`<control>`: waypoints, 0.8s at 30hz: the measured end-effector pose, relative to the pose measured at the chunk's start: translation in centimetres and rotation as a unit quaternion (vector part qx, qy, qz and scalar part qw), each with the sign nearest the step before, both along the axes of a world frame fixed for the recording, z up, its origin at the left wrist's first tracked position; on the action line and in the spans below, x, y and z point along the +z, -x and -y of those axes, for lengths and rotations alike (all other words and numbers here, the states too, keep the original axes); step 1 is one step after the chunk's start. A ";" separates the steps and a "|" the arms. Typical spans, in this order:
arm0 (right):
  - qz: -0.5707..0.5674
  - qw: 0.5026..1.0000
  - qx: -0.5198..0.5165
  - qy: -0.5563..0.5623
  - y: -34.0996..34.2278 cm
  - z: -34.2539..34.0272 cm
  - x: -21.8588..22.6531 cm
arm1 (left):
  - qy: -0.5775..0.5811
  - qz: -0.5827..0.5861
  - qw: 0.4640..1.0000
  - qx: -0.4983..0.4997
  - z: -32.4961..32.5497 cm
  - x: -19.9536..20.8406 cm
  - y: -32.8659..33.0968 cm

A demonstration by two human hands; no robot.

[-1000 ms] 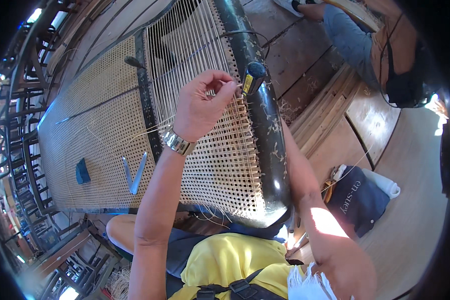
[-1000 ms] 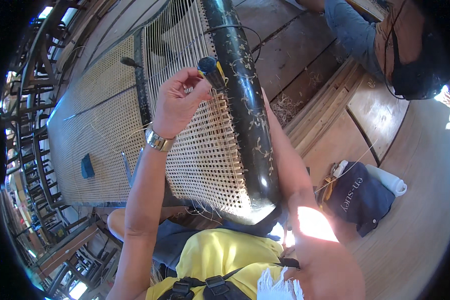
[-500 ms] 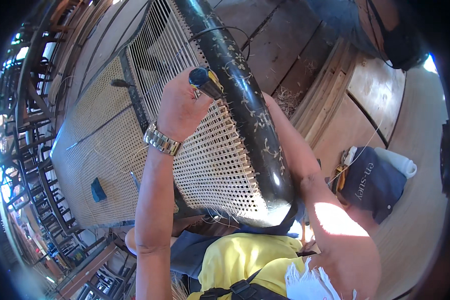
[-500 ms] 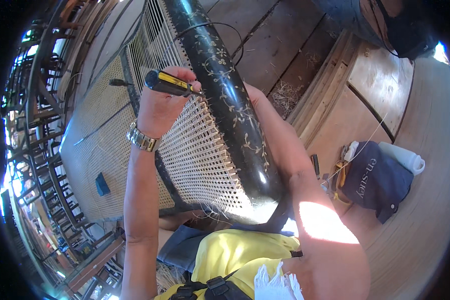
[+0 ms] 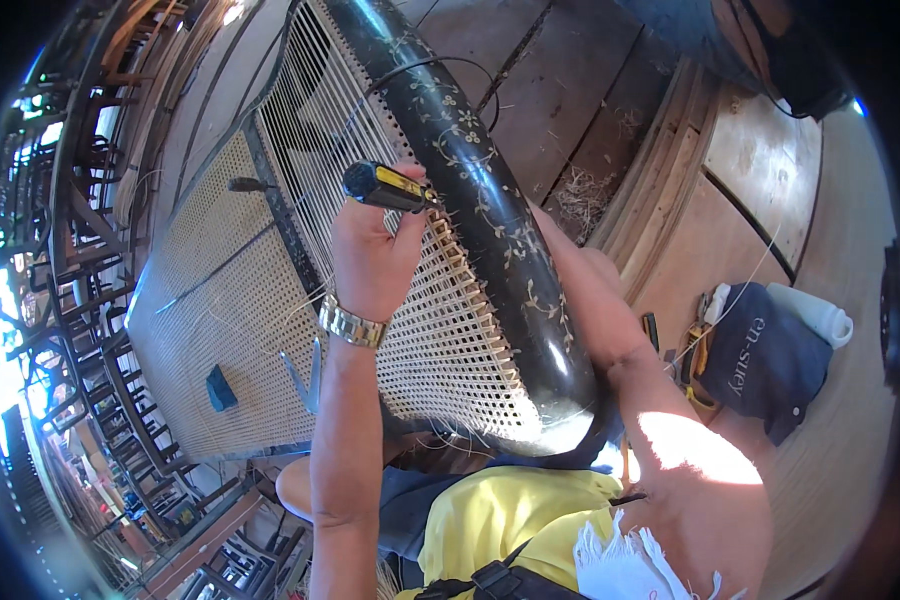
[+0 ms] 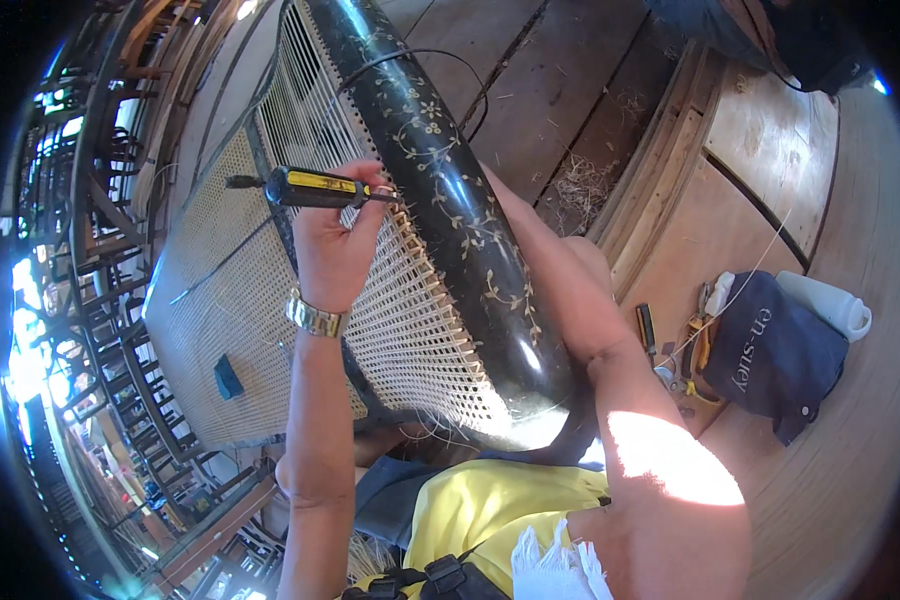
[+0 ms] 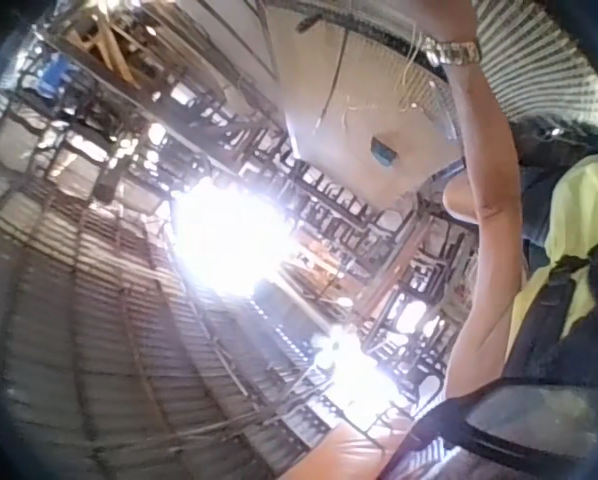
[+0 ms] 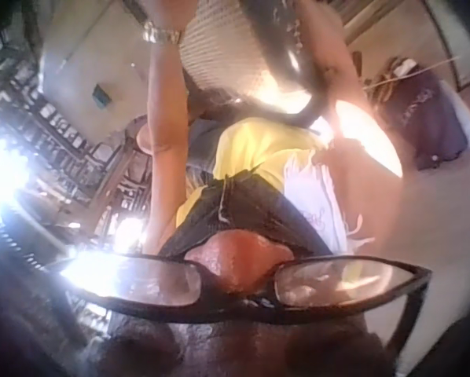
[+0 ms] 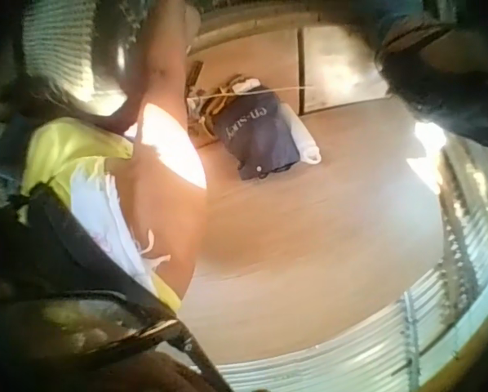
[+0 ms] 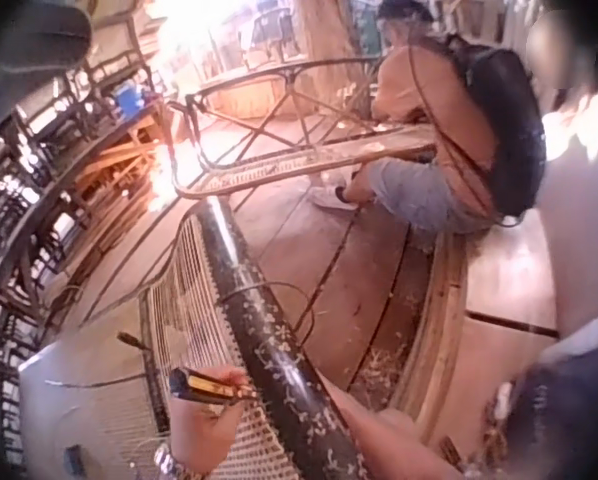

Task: The recorder is weaving bamboo or rattan material into a mesh pattern on a large furniture frame.

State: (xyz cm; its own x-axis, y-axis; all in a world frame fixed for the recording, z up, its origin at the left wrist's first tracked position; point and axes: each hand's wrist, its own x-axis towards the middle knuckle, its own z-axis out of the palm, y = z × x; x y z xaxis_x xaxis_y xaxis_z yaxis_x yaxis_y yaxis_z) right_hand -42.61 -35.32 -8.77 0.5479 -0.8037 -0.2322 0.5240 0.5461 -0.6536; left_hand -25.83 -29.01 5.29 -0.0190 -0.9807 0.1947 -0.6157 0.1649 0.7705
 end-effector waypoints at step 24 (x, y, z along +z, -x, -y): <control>0.208 0.969 0.096 -0.087 0.5 1.8 -1.0 | 0.053 -0.282 0.938 0.192 -0.9 -2.0 5.6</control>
